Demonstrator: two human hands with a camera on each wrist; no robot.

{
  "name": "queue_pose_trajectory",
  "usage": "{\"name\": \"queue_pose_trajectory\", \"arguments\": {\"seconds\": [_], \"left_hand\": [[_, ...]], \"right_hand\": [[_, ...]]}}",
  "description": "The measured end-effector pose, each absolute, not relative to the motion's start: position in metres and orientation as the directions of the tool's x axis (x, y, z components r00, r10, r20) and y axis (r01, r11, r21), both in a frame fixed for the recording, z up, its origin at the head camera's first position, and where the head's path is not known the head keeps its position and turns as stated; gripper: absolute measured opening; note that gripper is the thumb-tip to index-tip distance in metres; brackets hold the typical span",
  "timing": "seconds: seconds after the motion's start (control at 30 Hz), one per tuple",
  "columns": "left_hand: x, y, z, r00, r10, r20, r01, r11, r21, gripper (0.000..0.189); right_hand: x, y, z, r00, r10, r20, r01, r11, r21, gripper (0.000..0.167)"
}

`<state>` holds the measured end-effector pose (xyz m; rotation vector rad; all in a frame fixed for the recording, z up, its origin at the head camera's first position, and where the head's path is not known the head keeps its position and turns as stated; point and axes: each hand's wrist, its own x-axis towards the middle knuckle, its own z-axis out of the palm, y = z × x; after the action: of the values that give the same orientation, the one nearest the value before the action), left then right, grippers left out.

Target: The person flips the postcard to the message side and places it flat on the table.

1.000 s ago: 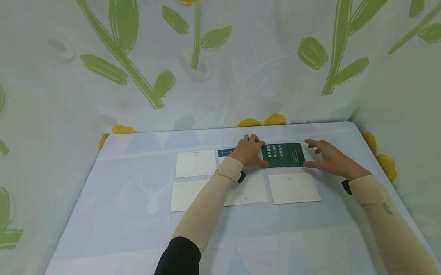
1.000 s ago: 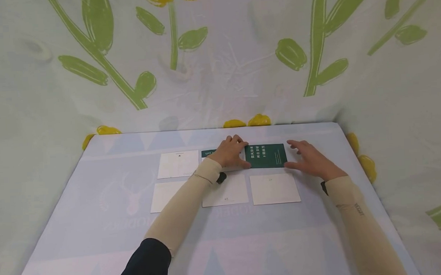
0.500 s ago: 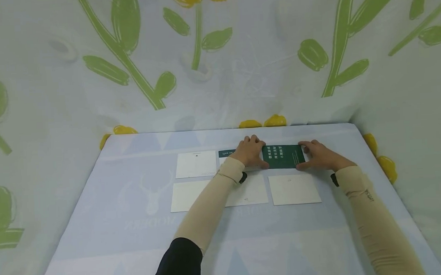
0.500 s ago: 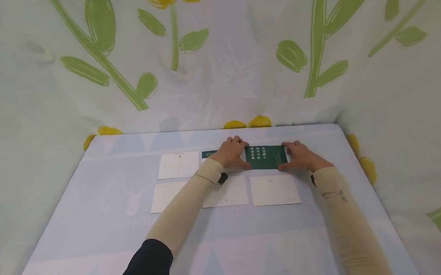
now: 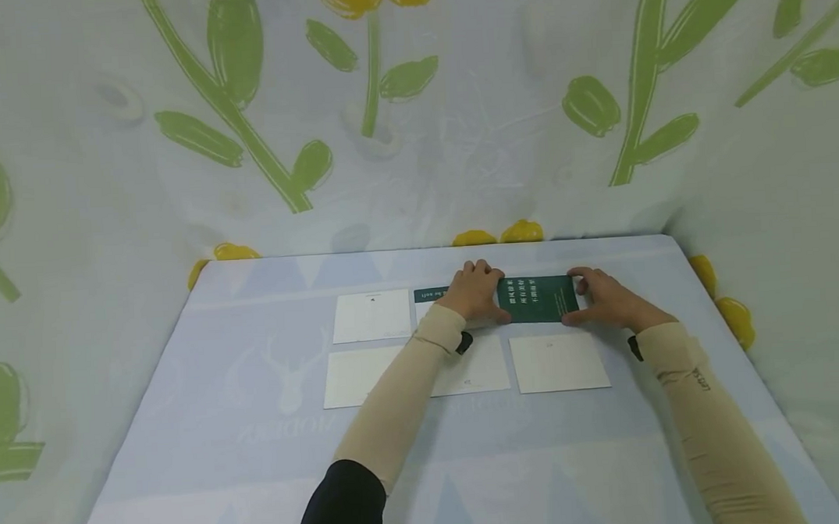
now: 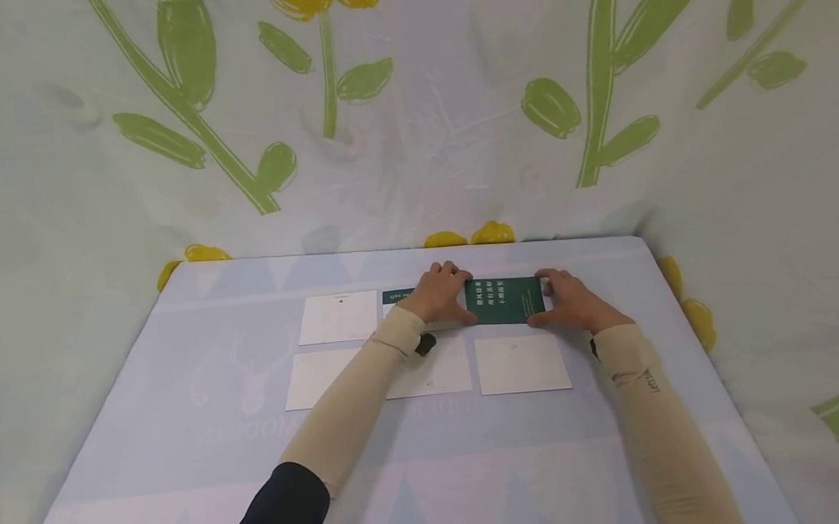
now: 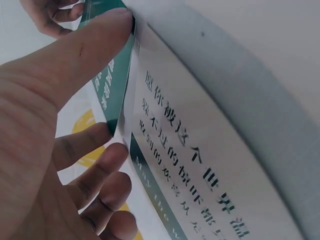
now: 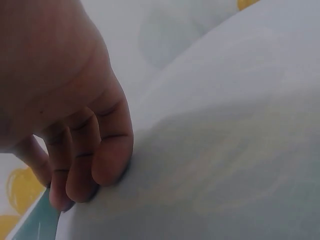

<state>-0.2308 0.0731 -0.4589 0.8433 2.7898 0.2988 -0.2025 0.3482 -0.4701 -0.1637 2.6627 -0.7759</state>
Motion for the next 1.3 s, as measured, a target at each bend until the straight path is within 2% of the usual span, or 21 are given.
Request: {"name": "queue_pose_trajectory", "arguments": {"seconds": [0.37,0.53,0.73,0.97,1.13,1.3], "left_hand": [[-0.229,0.076,-0.467,-0.834,0.547,-0.073,0.516,0.82,0.248,0.085],[-0.227,0.077,-0.469,-0.844,0.534,-0.052,0.504,0.822,0.264,0.085],[-0.225,0.076,-0.469,-0.844,0.536,-0.029,0.503,0.809,0.303,0.084],[-0.224,0.08,-0.471,-0.857,0.515,-0.028,0.462,0.79,0.403,0.083],[-0.223,0.083,-0.47,-0.87,0.494,-0.006,0.407,0.724,0.557,0.082],[-0.219,0.081,-0.469,-0.894,0.447,0.013,0.32,0.618,0.718,0.073]], "right_hand": [[-0.197,0.347,-0.472,-0.935,-0.201,-0.292,-0.005,0.83,-0.558,0.106],[-0.192,0.347,-0.468,-0.929,-0.185,-0.32,0.019,0.841,-0.54,0.106],[-0.187,0.347,-0.465,-0.939,-0.179,-0.294,0.005,0.848,-0.531,0.104],[-0.182,0.353,-0.462,-0.95,-0.202,-0.239,-0.044,0.842,-0.537,0.101],[-0.178,0.358,-0.454,-0.962,-0.191,-0.194,-0.059,0.842,-0.537,0.102],[-0.173,0.359,-0.447,-0.973,-0.178,-0.144,-0.069,0.828,-0.557,0.097]]}}
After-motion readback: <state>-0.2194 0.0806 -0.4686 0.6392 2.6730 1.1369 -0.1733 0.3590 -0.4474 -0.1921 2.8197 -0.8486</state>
